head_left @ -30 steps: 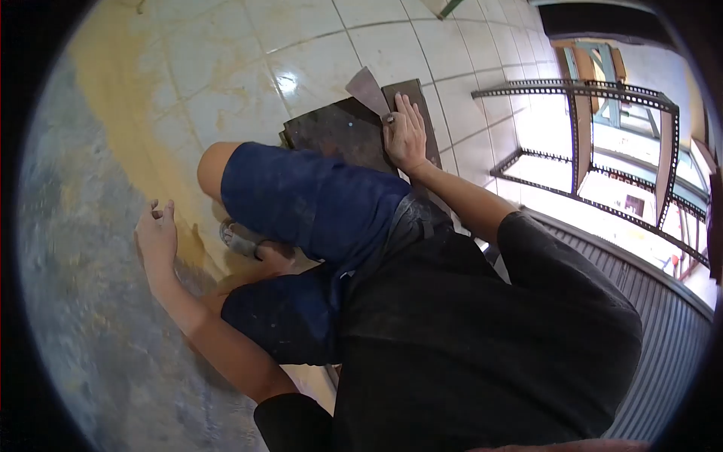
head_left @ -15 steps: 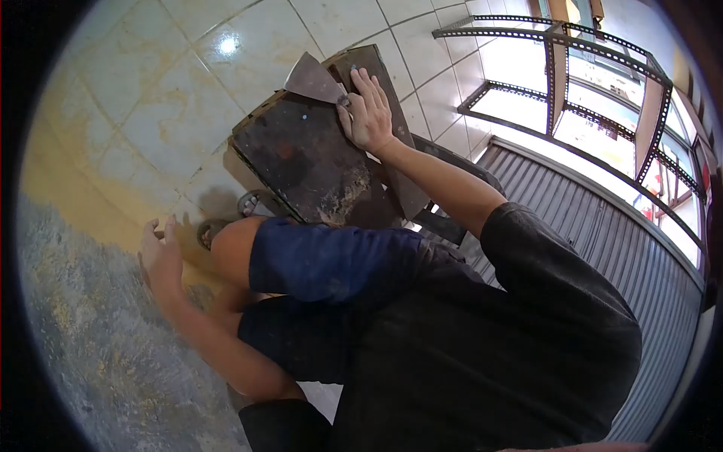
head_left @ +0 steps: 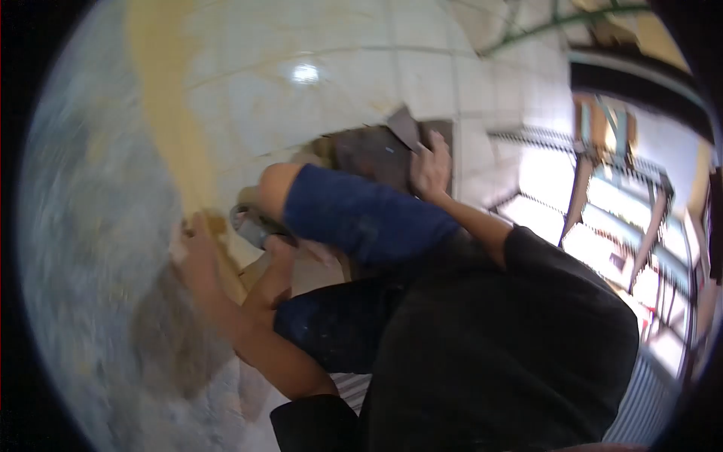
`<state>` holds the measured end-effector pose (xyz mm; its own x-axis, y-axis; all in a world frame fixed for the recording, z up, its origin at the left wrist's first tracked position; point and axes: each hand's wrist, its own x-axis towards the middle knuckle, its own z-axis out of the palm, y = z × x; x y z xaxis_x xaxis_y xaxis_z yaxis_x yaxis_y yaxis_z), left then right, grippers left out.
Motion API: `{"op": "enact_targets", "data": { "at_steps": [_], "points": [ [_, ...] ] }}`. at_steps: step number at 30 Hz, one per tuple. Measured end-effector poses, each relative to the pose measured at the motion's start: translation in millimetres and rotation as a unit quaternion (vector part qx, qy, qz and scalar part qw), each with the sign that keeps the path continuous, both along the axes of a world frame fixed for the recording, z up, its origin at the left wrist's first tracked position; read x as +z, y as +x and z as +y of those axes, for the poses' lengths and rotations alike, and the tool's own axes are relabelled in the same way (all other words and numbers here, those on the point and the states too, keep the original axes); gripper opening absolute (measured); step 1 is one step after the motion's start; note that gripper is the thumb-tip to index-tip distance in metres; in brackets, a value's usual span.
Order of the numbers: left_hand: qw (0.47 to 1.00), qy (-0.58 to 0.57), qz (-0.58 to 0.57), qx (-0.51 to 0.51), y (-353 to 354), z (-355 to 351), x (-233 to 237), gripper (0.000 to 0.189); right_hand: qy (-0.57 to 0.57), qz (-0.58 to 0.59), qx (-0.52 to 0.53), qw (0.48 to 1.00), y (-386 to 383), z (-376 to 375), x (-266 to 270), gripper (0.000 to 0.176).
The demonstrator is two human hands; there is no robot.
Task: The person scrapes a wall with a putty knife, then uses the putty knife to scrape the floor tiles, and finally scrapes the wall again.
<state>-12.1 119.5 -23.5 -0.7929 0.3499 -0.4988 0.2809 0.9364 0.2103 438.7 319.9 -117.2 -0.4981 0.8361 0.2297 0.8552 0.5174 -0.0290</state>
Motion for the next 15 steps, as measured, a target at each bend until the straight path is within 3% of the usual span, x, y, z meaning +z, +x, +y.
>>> {"op": "enact_targets", "data": {
  "at_steps": [3,8,11,15],
  "points": [
    [0.996,-0.022,0.021,0.082,14.8,-22.8,10.0,0.051,0.009,0.012,0.017,1.0,-5.3,-6.1,-2.6,0.026],
    [0.991,-0.088,0.057,0.079,30.9,-38.8,23.4,0.045,-0.007,0.017,0.026,0.999,2.0,-3.8,-16.1,0.023],
    [0.984,-0.046,0.146,0.089,40.5,-39.9,21.3,0.043,0.004,0.049,0.046,0.998,9.5,0.6,-24.6,0.024],
    [0.986,-0.02,0.142,0.09,55.9,-44.0,32.3,0.042,0.016,0.064,0.06,0.996,12.2,4.7,-21.2,0.025]
  ]
}}
